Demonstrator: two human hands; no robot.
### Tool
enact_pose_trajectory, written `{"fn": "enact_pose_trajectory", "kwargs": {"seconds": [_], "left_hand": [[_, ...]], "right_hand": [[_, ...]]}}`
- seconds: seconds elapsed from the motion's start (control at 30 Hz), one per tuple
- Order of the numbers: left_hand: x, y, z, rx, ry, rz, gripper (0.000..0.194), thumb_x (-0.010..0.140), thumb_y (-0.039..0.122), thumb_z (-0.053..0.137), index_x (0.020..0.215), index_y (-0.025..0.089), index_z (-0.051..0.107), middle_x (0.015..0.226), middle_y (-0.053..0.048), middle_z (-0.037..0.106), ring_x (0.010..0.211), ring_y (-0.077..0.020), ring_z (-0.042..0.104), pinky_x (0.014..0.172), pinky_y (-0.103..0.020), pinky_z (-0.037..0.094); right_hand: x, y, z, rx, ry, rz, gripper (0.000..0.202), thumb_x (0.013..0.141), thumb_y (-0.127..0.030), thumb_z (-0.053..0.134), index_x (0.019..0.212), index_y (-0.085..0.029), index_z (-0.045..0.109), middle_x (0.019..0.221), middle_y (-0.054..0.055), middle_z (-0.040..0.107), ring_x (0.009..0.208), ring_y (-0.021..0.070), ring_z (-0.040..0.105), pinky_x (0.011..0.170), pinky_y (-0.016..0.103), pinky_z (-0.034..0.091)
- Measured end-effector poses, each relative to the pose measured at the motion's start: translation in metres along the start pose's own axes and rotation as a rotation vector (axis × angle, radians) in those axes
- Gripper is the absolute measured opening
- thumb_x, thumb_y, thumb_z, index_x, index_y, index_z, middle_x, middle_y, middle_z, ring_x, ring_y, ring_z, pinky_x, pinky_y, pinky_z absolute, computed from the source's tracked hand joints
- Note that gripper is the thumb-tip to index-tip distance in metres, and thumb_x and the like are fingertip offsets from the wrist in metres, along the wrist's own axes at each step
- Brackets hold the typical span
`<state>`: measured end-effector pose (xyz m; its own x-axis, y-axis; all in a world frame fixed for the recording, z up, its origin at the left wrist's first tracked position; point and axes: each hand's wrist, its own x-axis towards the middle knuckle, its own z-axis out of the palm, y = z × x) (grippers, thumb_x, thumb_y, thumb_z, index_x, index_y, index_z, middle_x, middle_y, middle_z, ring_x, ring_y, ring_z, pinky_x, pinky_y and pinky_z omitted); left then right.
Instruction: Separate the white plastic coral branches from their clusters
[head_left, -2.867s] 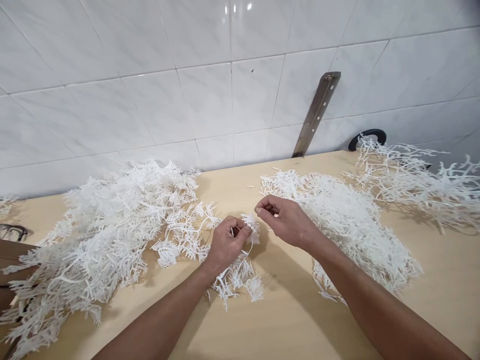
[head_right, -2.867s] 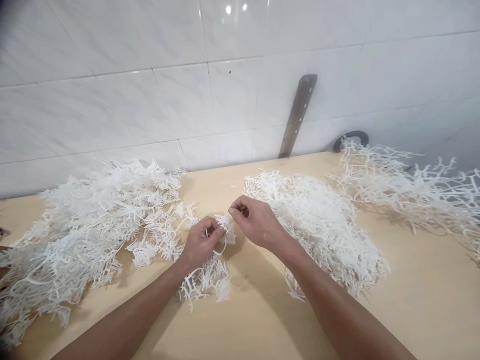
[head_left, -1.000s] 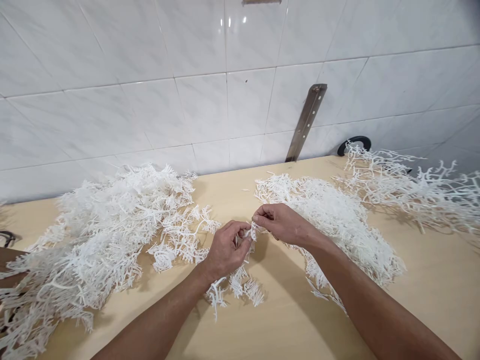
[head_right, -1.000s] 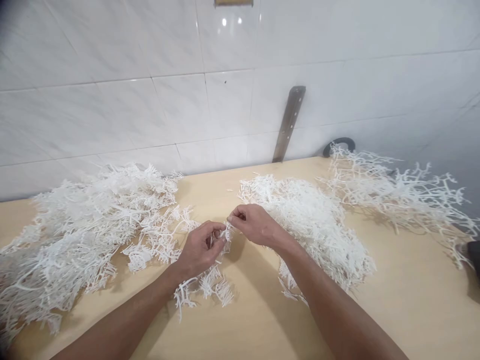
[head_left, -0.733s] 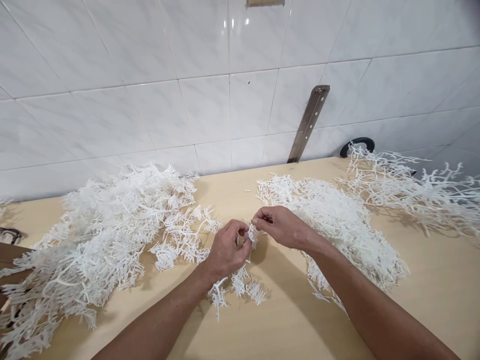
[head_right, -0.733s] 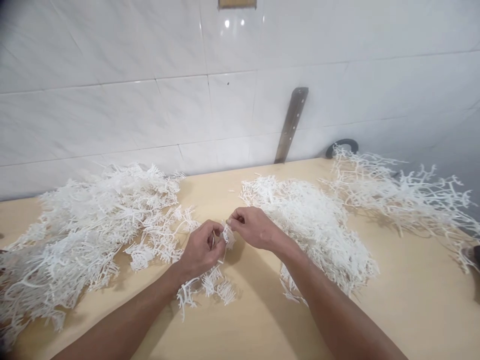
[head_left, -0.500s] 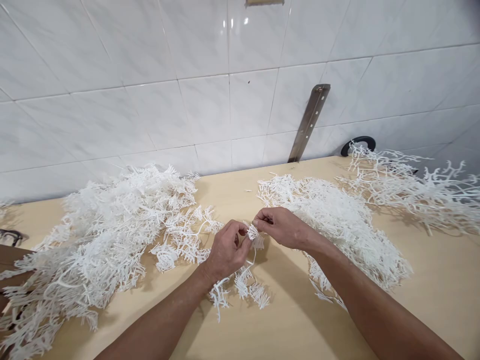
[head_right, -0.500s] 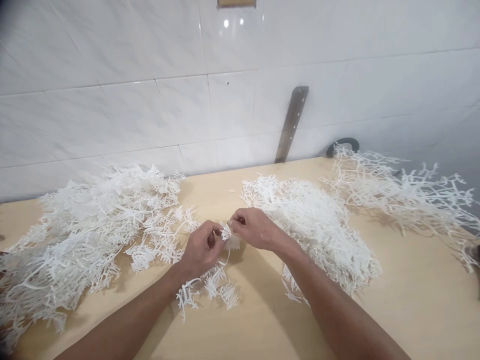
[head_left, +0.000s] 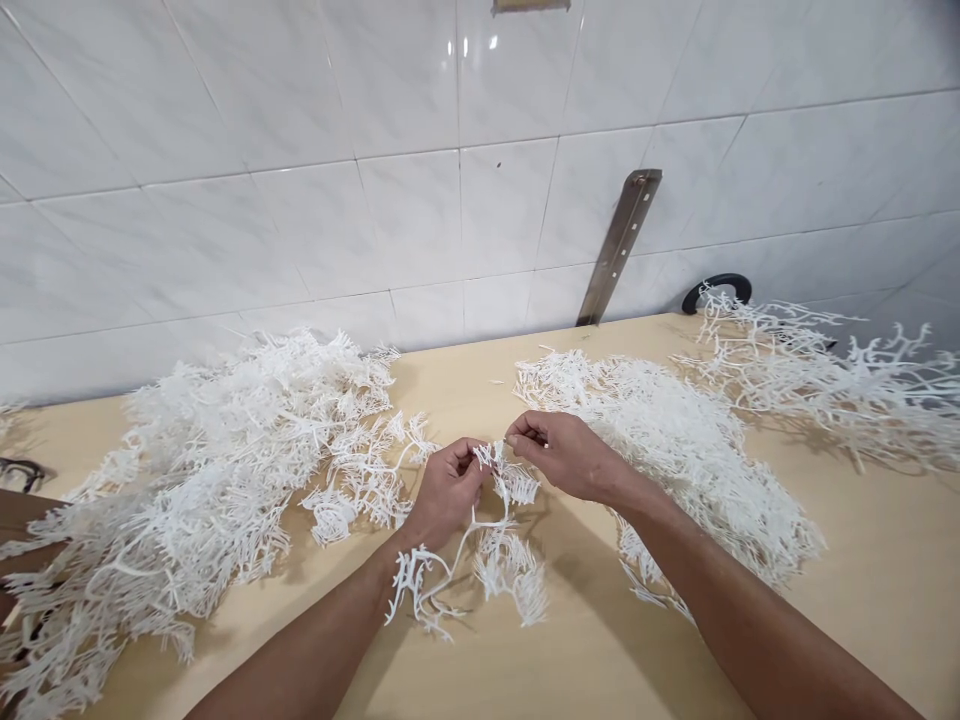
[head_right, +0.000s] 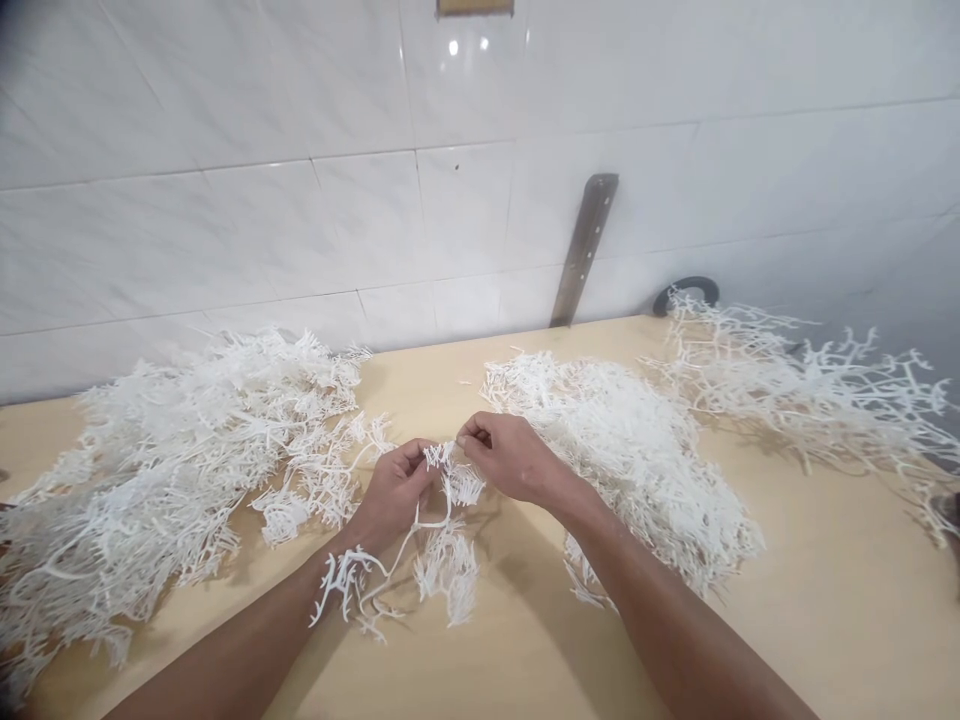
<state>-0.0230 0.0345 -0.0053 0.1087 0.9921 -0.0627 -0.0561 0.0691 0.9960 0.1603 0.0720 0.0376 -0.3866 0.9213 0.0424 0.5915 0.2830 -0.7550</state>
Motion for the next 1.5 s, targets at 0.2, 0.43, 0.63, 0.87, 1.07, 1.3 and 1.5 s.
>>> {"fn": "enact_pose_trajectory", "kwargs": {"seconds": [0.2,0.43,0.63,0.87,1.07,1.3,1.5], "left_hand": [[-0.001,0.008,-0.001,-0.013,-0.087,-0.004,0.028,0.074,0.038,0.077,0.087,0.014,0.071,0.078,-0.006,0.069,0.069,-0.0152,0.061,0.065,-0.028,0.049],[-0.003,0.013,-0.002,-0.013,-0.098,-0.047,0.020,0.075,0.024,0.069,0.092,0.014,0.072,0.081,-0.005,0.069,0.070,-0.0146,0.061,0.065,-0.027,0.049],[-0.004,0.017,0.000,-0.065,-0.076,-0.060,0.019,0.076,0.029,0.069,0.087,0.015,0.072,0.075,-0.003,0.067,0.066,-0.0129,0.058,0.062,-0.025,0.048],[-0.006,0.017,0.001,-0.118,-0.078,-0.114,0.017,0.074,0.028,0.069,0.085,0.015,0.067,0.072,-0.003,0.064,0.063,-0.0129,0.058,0.058,-0.025,0.048],[-0.006,0.013,0.000,-0.093,-0.122,-0.079,0.012,0.077,0.026,0.064,0.083,0.016,0.064,0.071,-0.001,0.059,0.063,-0.0116,0.053,0.058,-0.024,0.044],[-0.007,0.015,0.001,0.056,-0.094,0.078,0.022,0.084,0.037,0.062,0.089,0.016,0.064,0.081,-0.003,0.062,0.072,-0.0142,0.053,0.067,-0.026,0.043],[-0.005,0.010,-0.001,0.107,-0.095,0.080,0.022,0.085,0.038,0.063,0.087,0.016,0.064,0.077,-0.001,0.060,0.071,-0.0138,0.052,0.065,-0.025,0.041]], "right_hand": [[0.001,0.002,0.008,-0.079,0.079,-0.045,0.018,0.089,-0.026,0.050,0.081,-0.020,0.065,0.072,0.000,0.066,0.065,0.0150,0.056,0.062,0.028,0.040],[-0.001,0.002,0.005,-0.108,0.067,-0.073,0.017,0.089,-0.024,0.051,0.082,-0.020,0.066,0.072,0.000,0.067,0.064,0.0144,0.055,0.059,0.027,0.040],[-0.003,0.001,0.000,-0.112,0.048,-0.094,0.015,0.086,-0.020,0.052,0.082,-0.021,0.067,0.072,-0.001,0.066,0.063,0.0140,0.055,0.057,0.026,0.040],[-0.004,-0.004,-0.001,-0.086,0.007,-0.078,0.013,0.085,-0.020,0.054,0.084,-0.020,0.067,0.075,0.001,0.069,0.066,0.0151,0.059,0.060,0.027,0.043],[-0.005,-0.010,0.002,-0.180,0.060,-0.092,0.018,0.087,-0.015,0.049,0.078,-0.020,0.064,0.075,0.001,0.068,0.067,0.0152,0.057,0.062,0.028,0.040],[-0.002,-0.003,0.006,-0.234,0.090,-0.134,0.020,0.090,-0.017,0.048,0.076,-0.019,0.062,0.073,0.002,0.067,0.066,0.0155,0.056,0.062,0.029,0.038],[-0.003,-0.003,0.005,-0.206,0.090,-0.136,0.020,0.091,-0.018,0.048,0.077,-0.020,0.061,0.071,0.001,0.066,0.063,0.0152,0.055,0.060,0.028,0.038]]}}
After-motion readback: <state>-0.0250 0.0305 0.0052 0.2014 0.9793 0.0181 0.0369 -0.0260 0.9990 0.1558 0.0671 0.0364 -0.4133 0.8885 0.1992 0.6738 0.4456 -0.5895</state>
